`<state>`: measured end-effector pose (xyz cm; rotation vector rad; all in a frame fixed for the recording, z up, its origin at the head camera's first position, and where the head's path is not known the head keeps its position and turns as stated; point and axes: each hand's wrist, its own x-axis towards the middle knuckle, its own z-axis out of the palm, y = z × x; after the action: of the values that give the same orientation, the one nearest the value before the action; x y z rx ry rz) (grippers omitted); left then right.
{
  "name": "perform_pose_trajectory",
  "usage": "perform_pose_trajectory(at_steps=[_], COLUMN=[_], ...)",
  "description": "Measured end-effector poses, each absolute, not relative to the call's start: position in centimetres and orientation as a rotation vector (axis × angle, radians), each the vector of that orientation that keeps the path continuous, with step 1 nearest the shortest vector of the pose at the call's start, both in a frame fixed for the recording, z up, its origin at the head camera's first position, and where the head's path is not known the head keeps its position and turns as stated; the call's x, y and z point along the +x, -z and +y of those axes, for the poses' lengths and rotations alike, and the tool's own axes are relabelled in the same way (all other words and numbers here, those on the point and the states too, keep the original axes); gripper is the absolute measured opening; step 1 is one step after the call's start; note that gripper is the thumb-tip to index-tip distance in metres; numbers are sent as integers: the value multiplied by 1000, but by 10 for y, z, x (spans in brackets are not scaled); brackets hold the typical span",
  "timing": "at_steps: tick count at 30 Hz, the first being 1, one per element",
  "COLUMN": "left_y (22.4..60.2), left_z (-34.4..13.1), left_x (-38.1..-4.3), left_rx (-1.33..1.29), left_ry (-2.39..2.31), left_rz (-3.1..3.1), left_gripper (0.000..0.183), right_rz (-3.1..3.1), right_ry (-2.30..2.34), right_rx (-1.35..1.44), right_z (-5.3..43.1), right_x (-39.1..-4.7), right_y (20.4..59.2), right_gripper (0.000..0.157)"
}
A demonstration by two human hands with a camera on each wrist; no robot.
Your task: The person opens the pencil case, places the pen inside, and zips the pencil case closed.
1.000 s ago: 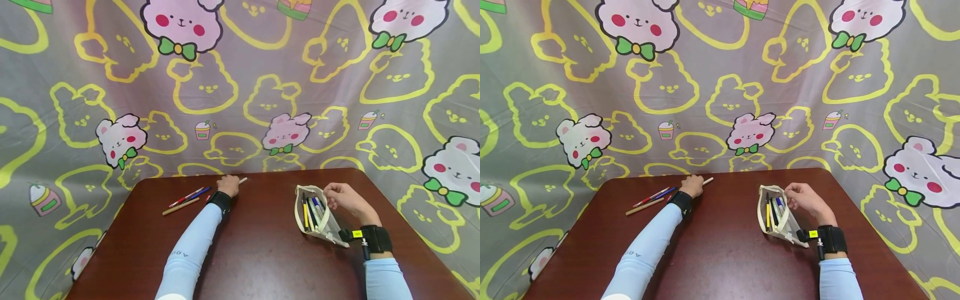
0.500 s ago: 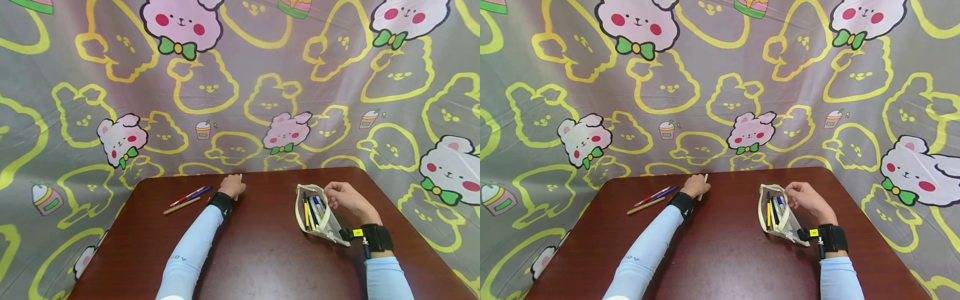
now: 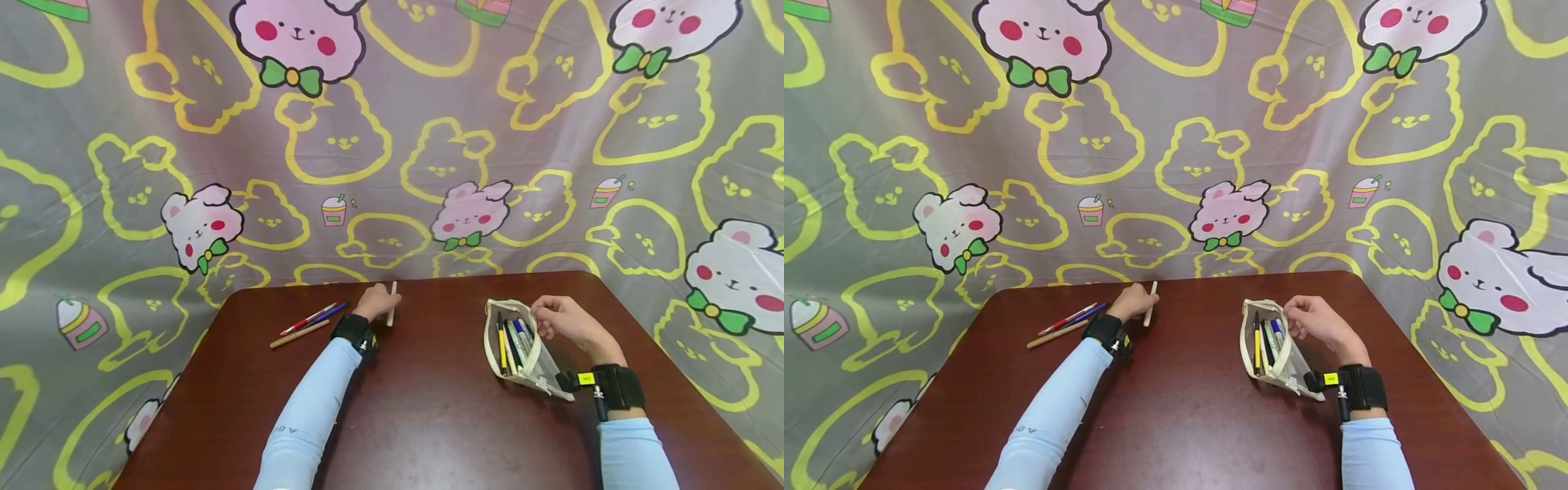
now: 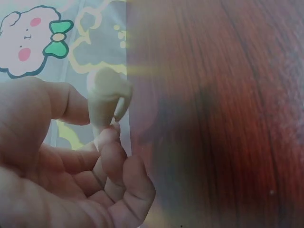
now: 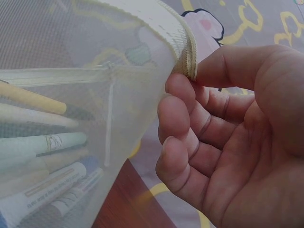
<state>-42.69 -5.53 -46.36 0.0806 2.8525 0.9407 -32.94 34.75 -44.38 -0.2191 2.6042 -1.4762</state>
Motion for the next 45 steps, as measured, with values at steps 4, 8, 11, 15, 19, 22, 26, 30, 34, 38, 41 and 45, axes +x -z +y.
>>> perform_pose_trajectory(at_steps=[4,8,11,15,19,22,26,30,34,38,41,45], left_y=[462,461,460,460,463,465,470,473,475,477,478,478], left_z=[-56,-56,-56,-54,-52,-50,-48,-43,-36,-25,-16,-2], left_x=[-425,-424,-423,-422,-419,-417,-414,-410,-403,-393,-385,-377], left_rx=[49,60,83,73,51,57,88,116,131,169,205,232], left_ry=[-956,-1035,-1094,-1146,-1226,-1275,-1355,-1450,-1476,-1459,-1452,-1458], left_rz=[2811,2767,2729,2683,2642,2623,2574,2465,2457,2495,2490,2468], left_gripper=[33,31,32,32,29,30,26,22,24,24,23,22], right_rz=[2596,2613,2616,2595,2583,2585,2589,2588,2586,2587,2596,2606], right_ry=[1474,1461,1467,1486,1498,1497,1500,1500,1500,1498,1487,1471], right_rx=[-218,-227,-233,-252,-259,-266,-267,-258,-266,-262,-240,-223], right_z=[347,347,347,347,347,347,348,348,347,347,348,349], right_x=[-331,-332,-332,-331,-331,-331,-331,-330,-329,-330,-330,-331], right_y=[443,440,438,436,436,437,437,437,437,438,440,442], right_gripper=[28,29,30,30,29,30,30,31,31,31,31,29])
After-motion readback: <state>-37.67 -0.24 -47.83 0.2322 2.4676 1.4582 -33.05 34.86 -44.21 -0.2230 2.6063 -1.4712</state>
